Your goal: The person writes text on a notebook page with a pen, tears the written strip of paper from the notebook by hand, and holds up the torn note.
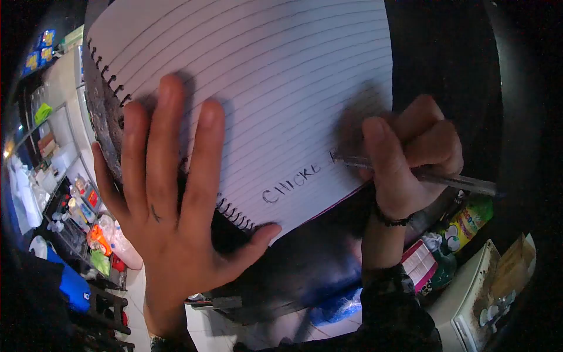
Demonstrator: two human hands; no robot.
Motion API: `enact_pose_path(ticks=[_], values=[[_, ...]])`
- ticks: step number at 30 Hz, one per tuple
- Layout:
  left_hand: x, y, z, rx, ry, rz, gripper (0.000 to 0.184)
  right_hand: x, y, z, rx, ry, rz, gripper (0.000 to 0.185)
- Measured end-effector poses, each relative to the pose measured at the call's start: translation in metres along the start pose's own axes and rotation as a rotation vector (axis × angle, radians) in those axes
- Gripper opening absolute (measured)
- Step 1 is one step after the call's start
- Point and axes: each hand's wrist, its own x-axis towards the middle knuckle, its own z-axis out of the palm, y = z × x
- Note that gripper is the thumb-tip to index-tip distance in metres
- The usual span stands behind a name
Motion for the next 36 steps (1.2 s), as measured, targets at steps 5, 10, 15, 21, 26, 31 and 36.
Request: enact_pose_path(ticks=[5, 10, 15, 21, 26, 31, 36], values=[[-0.0002, 0.0014, 0.0010, 0.013, 0.012, -0.009, 0.100, 0.0003, 0.0005, 0.0003, 0.015, -0.018, -0.004, 0.035], [0.0008, 0.0035, -0.0002, 0.019, 0.002, -0.010, 0.101, 0.0024, 0.0030, -0.0060, -0.037, -0.103, -0.106, 0.034], [0.0000, 0.0023, 0.0004, 0.018, 0.013, 0.000, 0.101, -0.0018, -0.0012, -0.0041, 0.063, 0.008, 0.067, 0.034], [0.0003, 0.0028, 0.0008, 0.015, 0.016, 0.003, 0.101, 0.0011, 0.0039, -0.0018, 0.062, -0.037, -0.030, 0.034], [0.0016, 0.0044, -0.0009, 0.031, 0.017, -0.013, 0.101, -0.0007, 0.0012, -0.0004, 0.083, -0.024, 0.005, 0.034], [0.0023, 0.0052, -0.0023, 0.043, -0.015, -0.031, 0.101, -0.0003, -0.0003, 0.0015, 0.082, -0.004, 0.014, 0.033], [0.0008, 0.0042, -0.0014, 0.040, 0.001, -0.015, 0.101, -0.0009, -0.0010, 0.0001, 0.027, 0.008, 0.018, 0.032]])
